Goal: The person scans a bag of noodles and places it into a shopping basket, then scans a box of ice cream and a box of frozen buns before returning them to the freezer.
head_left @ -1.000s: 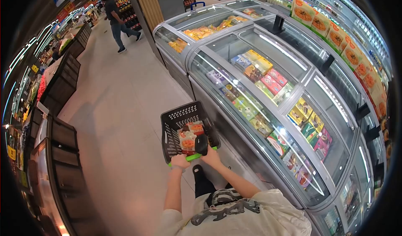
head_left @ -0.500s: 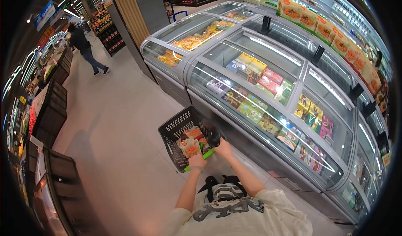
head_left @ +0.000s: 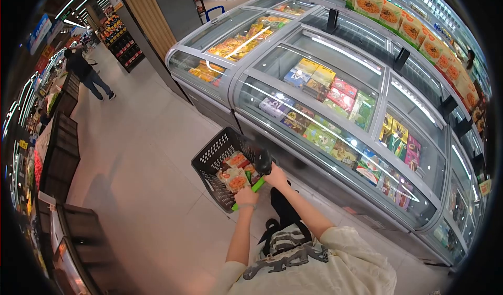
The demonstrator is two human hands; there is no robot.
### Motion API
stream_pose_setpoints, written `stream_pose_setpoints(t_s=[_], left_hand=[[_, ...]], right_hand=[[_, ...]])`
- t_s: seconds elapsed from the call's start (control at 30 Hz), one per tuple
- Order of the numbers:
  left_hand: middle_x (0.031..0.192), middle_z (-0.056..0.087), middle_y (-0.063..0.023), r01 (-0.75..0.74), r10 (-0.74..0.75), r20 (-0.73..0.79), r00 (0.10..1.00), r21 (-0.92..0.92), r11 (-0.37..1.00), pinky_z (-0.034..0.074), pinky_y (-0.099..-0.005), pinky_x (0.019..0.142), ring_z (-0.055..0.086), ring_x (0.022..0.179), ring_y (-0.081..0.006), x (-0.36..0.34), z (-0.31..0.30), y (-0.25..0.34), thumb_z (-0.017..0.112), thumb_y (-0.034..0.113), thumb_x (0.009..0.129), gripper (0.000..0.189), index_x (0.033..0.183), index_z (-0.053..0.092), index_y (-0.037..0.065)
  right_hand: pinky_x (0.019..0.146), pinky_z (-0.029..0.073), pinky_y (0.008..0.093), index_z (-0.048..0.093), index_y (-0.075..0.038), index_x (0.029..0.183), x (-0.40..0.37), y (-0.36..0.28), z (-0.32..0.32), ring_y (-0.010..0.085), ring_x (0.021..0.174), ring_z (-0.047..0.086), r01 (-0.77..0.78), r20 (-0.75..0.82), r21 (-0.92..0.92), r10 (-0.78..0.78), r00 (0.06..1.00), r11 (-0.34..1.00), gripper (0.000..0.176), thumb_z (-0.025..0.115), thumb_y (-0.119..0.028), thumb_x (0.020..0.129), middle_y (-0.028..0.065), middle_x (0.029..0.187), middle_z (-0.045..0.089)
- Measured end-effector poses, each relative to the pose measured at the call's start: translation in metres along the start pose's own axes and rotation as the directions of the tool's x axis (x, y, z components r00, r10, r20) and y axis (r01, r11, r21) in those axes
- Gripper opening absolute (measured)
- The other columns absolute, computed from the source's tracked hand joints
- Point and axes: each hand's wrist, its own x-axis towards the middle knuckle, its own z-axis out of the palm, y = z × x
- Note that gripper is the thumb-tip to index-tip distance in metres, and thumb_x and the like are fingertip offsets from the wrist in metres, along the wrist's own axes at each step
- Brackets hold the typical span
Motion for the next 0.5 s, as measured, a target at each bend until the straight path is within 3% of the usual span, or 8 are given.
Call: stream_pose_setpoints(t_s=[0.2,0.23,0.27,0.3,0.4,0.43,0.47,0.5], left_hand=[[0.084,0.061,-0.0149,0.097,-0.098,0.106,0.989,0.017,0.995,0.046,-0.0367,0.067,0.06,0.078,-0.027,0.042,-0.035,-0.005,0.056,0.033,0.068,0.033,0.086,0.061,0.005],[0.08,0.061,-0.0149,0.102,-0.104,0.086,0.991,0.024,0.994,0.047,-0.0371,0.066,0.06,0.075,-0.0276,0.053,-0.034,-0.008,0.058,0.035,0.066,0.034,0.086,0.062,0.007],[0.075,0.062,-0.0148,0.105,-0.107,0.069,0.992,0.033,0.994,0.048,-0.0376,0.064,0.061,0.072,-0.0283,0.061,-0.03,-0.013,0.061,0.037,0.065,0.036,0.086,0.063,0.008],[0.076,0.062,-0.0148,0.124,-0.126,0.066,0.99,0.042,0.991,0.048,-0.0376,0.065,0.06,0.072,-0.0284,0.07,-0.031,-0.016,0.06,0.037,0.065,0.035,0.086,0.063,0.009],[0.075,0.061,-0.0149,0.095,-0.096,0.02,0.995,0.065,0.993,0.047,-0.0376,0.064,0.06,0.072,-0.0283,0.091,-0.038,-0.023,0.059,0.036,0.064,0.035,0.086,0.063,0.01],[0.074,0.061,-0.0149,0.111,-0.113,0.034,0.993,0.059,0.992,0.047,-0.0376,0.063,0.06,0.071,-0.0281,0.093,-0.047,-0.021,0.058,0.037,0.064,0.035,0.086,0.063,0.01],[0.072,0.061,-0.0148,0.127,-0.129,0.043,0.991,0.05,0.991,0.047,-0.0376,0.062,0.06,0.07,-0.0278,0.1,-0.055,-0.019,0.058,0.037,0.064,0.034,0.085,0.063,0.01],[0.07,0.061,-0.0145,0.109,-0.11,0.018,0.994,0.041,0.993,0.047,-0.0377,0.061,0.06,0.067,-0.0277,0.108,-0.048,-0.027,0.058,0.037,0.063,0.034,0.083,0.064,0.01]], right_hand=[[0.089,0.035,0.0345,0.053,-0.003,0.102,0.06,0.036,-0.006,0.0354,0.103,0.042,0.18,0.198,0.106,-0.198,0.96,0.978,0.058,0.066,-0.02,0.048,0.0236,0.107,0.046],[0.083,0.039,0.0341,0.053,-0.001,0.098,0.065,0.041,-0.02,0.0302,0.096,0.047,0.269,0.146,0.096,-0.281,0.949,0.958,0.052,0.066,-0.019,0.051,0.0193,0.098,0.05],[0.072,0.042,0.0326,0.054,0.0,0.092,0.078,0.063,-0.027,0.0249,0.082,0.052,0.194,0.186,0.08,-0.206,0.961,0.978,0.046,0.065,-0.016,0.051,0.0145,0.083,0.054],[0.064,0.042,0.03,0.055,0.001,0.085,0.086,0.077,-0.042,0.0189,0.068,0.053,0.128,0.21,0.232,-0.178,0.961,0.964,0.038,0.064,-0.013,0.051,0.0083,0.068,0.054],[0.051,0.041,0.0256,0.053,0.0,0.083,0.082,0.069,-0.121,0.0116,0.053,0.051,-0.25,0.276,0.365,0.152,0.949,0.897,0.028,0.061,-0.006,0.057,0.0052,0.065,0.055],[0.049,0.039,0.0252,0.053,0.001,0.08,0.089,0.097,-0.131,0.0114,0.051,0.05,-0.122,0.12,0.382,0.082,0.989,0.916,0.025,0.06,-0.005,0.057,0.006,0.062,0.055],[0.048,0.039,0.0258,0.054,0.002,0.075,0.083,0.078,-0.162,0.0117,0.051,0.051,-0.271,0.214,0.548,0.18,0.96,0.791,0.02,0.06,-0.003,0.056,0.0069,0.06,0.055],[0.047,0.039,0.026,0.053,0.001,0.068,0.083,0.083,-0.181,0.0122,0.05,0.051,-0.268,0.168,0.56,0.209,0.963,0.784,0.014,0.058,-0.001,0.056,0.007,0.057,0.054]])
